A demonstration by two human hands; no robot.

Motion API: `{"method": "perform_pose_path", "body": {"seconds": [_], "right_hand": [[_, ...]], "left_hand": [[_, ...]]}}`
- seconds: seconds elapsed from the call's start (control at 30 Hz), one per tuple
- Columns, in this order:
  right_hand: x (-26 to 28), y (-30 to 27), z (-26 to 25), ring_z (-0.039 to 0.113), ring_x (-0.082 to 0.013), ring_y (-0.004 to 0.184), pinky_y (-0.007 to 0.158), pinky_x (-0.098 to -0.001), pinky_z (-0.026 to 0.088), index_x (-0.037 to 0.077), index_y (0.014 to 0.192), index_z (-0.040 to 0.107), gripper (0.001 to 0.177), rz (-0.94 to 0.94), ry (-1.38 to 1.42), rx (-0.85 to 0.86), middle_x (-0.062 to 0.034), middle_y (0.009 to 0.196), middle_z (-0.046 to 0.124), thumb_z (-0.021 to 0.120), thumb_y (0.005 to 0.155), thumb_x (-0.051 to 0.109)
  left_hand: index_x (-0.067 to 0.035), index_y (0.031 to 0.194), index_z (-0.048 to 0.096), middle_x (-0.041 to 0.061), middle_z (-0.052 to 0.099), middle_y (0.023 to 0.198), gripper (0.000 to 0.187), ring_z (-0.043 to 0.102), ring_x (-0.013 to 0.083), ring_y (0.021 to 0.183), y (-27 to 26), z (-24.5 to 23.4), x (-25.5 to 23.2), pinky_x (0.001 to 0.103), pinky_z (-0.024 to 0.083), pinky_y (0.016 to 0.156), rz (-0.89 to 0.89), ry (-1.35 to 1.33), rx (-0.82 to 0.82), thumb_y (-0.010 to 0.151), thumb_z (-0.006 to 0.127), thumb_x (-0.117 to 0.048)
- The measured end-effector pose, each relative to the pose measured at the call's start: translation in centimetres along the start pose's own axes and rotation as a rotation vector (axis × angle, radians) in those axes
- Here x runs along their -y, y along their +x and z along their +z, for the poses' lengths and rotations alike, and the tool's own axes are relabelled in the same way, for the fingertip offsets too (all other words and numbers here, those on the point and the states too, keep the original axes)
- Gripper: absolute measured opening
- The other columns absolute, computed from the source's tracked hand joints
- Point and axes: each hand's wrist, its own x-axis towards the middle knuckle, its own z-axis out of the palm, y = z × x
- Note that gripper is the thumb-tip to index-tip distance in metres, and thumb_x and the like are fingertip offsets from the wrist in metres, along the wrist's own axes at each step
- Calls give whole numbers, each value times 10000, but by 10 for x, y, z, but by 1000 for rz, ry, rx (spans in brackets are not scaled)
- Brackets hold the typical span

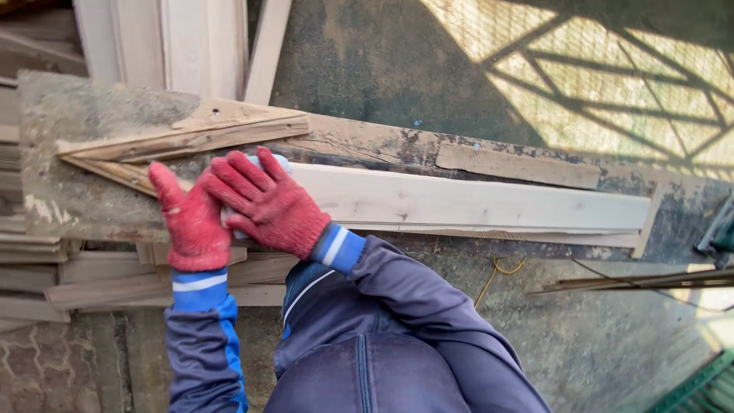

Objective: Sand a wood plank manually with sandpaper and then using an electric orbital sander.

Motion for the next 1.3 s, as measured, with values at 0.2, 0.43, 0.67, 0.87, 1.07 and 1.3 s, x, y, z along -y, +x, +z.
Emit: {"method": "perform_pose_path", "body": {"seconds": [0.2,0.43,0.67,0.87,1.07,1.3], "right_hand": [[-124,-178,-69,183,-230,1620,1337,-520,14,189,1646,310,665,464,-63,116,-48,1727,223,500,1059,436],[-216,-327,-83,-36,-291,1604,1267,-482,-91,89,1656,19,648,1365,-313,236,-98,1743,-29,146,1108,411],[-112,-212,-40,136,-312,1605,1295,-575,9,176,1634,295,736,688,-162,64,-120,1717,231,405,1010,552],[-222,-356,-103,87,-290,1597,1267,-535,31,174,1667,170,688,1165,-293,340,-97,1735,111,303,1060,468],[-172,-269,-100,170,-378,1539,1170,-547,181,131,1532,313,577,1231,-350,497,-179,1672,142,405,1019,380],[-130,-296,-4,187,-279,1589,1284,-593,56,221,1602,386,739,562,-108,78,-81,1686,327,455,990,629]], "left_hand": [[-17,1388,625,138,686,1326,1085,643,243,1210,-15,31,-22,351,475,1100,-223,177,137,732,434,-860],[90,1581,461,352,586,1471,609,610,492,1271,-5,-29,-15,520,502,1098,789,1653,496,1003,568,250],[134,1359,685,292,694,1260,278,657,431,1047,34,-39,-20,492,538,946,692,1797,496,1107,584,74],[109,1322,690,260,696,1185,260,648,395,957,76,-130,-20,471,533,848,476,1779,406,1133,566,-18],[85,1286,694,230,697,1109,275,639,360,866,70,-205,-22,450,526,750,256,1754,221,1159,545,-109],[57,1244,698,195,698,1021,329,626,321,761,89,-220,-1,427,518,637,-8,1720,108,1189,519,-213]]}}
